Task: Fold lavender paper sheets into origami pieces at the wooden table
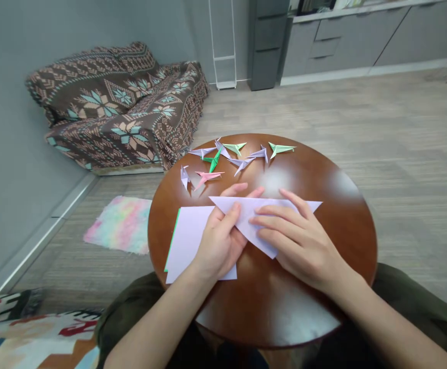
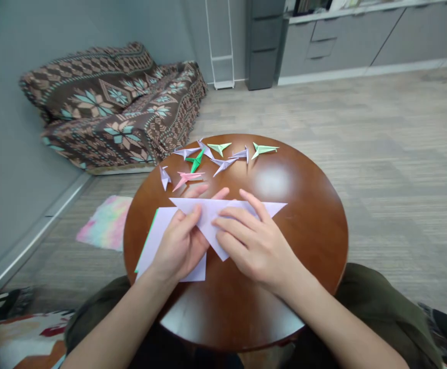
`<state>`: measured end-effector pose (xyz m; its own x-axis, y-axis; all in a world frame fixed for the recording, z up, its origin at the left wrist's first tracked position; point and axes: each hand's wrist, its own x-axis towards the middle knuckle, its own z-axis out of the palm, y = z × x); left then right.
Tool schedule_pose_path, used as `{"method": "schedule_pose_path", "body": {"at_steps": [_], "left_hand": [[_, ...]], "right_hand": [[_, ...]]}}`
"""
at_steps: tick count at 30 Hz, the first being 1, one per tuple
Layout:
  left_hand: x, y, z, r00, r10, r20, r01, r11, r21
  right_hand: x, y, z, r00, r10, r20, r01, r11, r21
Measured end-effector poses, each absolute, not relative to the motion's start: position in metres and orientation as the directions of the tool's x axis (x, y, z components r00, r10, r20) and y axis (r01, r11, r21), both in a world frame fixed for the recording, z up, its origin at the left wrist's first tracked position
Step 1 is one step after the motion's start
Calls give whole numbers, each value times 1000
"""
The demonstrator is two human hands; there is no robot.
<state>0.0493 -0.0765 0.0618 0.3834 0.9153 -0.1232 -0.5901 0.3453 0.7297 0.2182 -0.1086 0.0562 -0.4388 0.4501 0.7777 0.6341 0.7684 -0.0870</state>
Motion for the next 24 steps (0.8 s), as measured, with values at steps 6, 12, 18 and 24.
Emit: {"method": "schedule_pose_path", "body": {"at_steps": [6, 12, 18, 24], "left_hand": [[46, -74, 63, 545, 809, -219, -572, 550, 608], [52, -77, 63, 463, 868, -180, -608, 459, 647], [53, -81, 63, 453, 888, -77, -654, 390, 648], [53, -85, 63, 526, 850, -20, -577, 374, 726]], "right_hand": [[219, -107, 52, -461, 364, 809, 522, 849, -85], [213, -108, 48, -338, 441, 832, 550, 809, -206], [215, -107, 50, -39, 549, 835, 609, 676, -415], [215, -105, 47, 152, 663, 733, 543, 564, -622]]}}
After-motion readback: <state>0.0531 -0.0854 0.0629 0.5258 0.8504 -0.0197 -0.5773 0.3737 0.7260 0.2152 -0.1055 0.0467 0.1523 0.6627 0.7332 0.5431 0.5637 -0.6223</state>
